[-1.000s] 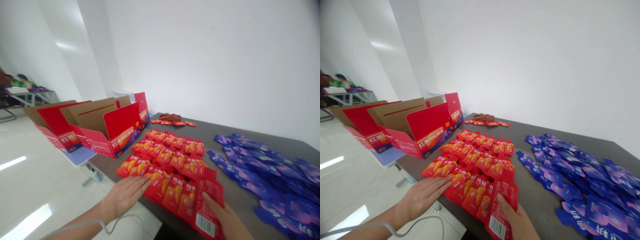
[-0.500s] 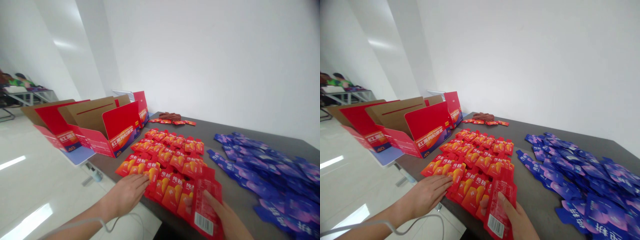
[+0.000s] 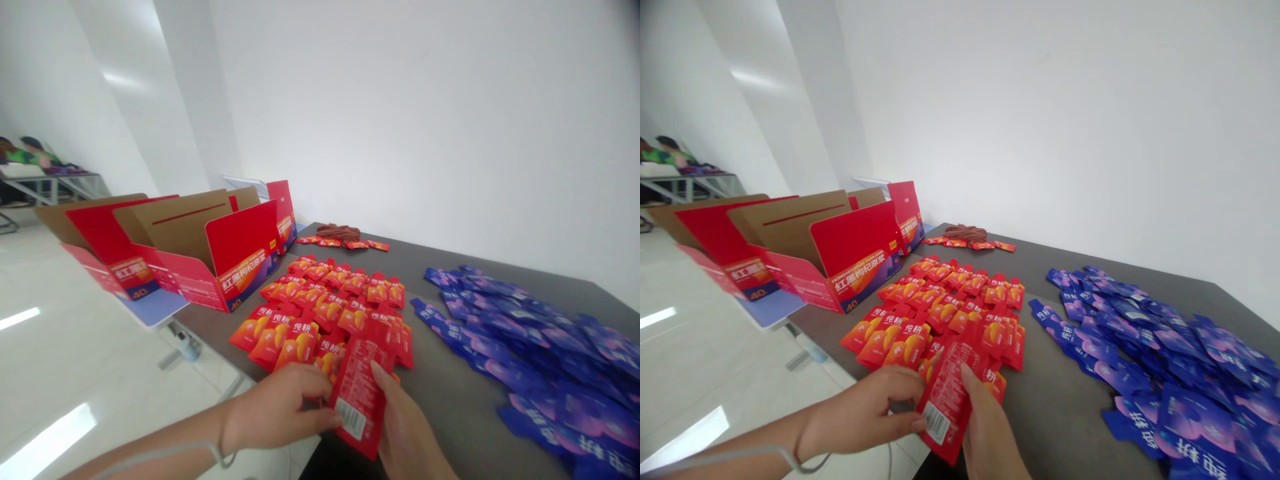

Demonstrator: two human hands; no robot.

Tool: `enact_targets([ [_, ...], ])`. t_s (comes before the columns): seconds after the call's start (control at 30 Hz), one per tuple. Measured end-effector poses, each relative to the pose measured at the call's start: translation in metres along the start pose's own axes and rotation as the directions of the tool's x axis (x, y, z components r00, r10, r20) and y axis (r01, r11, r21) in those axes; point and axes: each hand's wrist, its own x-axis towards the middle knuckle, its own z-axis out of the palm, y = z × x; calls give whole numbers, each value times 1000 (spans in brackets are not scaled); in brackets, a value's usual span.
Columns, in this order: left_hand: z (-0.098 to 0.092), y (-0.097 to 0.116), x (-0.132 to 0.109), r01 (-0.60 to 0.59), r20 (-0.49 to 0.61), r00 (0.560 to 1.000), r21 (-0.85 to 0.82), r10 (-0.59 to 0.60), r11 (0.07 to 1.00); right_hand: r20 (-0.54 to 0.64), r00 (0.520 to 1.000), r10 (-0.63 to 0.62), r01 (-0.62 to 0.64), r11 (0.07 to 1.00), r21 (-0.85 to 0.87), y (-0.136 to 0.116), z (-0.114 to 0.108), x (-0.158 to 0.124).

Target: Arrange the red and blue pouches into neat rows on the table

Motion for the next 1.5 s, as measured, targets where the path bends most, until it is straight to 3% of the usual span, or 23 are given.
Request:
enact_targets([
  [0.03,0,2,3,5,4,1000,-20,-4,1000,-12,999,-40,40,998,-45,0,1,1],
  [0.1,-4,2,6,36,-93,995,21,-34,999,-80,981,-174,158,971,-182,-3,-2,6],
  [0.17,-12,1,6,64,-246,969,158,-23,985,-134,939,-316,255,904,-344,-6,-9,12],
  [0.23,-22,0,6,68,-313,949,336,43,940,-124,917,-380,289,845,-450,-8,-16,17],
  [0.37,-29,3,14,80,-225,971,602,74,794,-38,939,-341,284,833,-475,-6,-15,19],
  [0.5,-10,6,30,116,-116,992,686,-50,718,-53,959,-278,223,860,-460,-9,-2,14],
  [0.6,12,5,41,161,-71,985,677,-154,718,-65,961,-267,206,855,-477,-12,-2,14],
  [0.7,22,0,45,193,-62,979,560,-192,805,-56,956,-288,224,841,-493,-11,-13,16],
  [0.87,-4,-16,38,286,-258,946,378,-197,881,-23,958,-286,217,775,-594,-7,-49,20],
  [0.97,-26,-29,28,367,-403,886,307,-229,878,87,935,-343,287,591,-754,-9,-69,20],
  [1.03,-33,-39,21,383,-461,857,269,-231,884,244,894,-377,378,336,-863,-10,-74,20],
  [1.13,-30,-53,12,314,-464,864,191,-197,930,459,853,-250,463,-44,-885,-10,-66,19],
  [1.2,-21,-58,8,254,-414,894,154,-171,955,484,868,-109,463,-176,-869,-8,-54,18],
  [1.33,-4,-56,5,230,-269,944,123,-190,966,436,899,44,431,-263,-863,-3,-36,20],
  [1.5,5,-44,5,249,-215,953,148,-215,957,478,878,28,472,-224,-853,-1,-34,27],
])
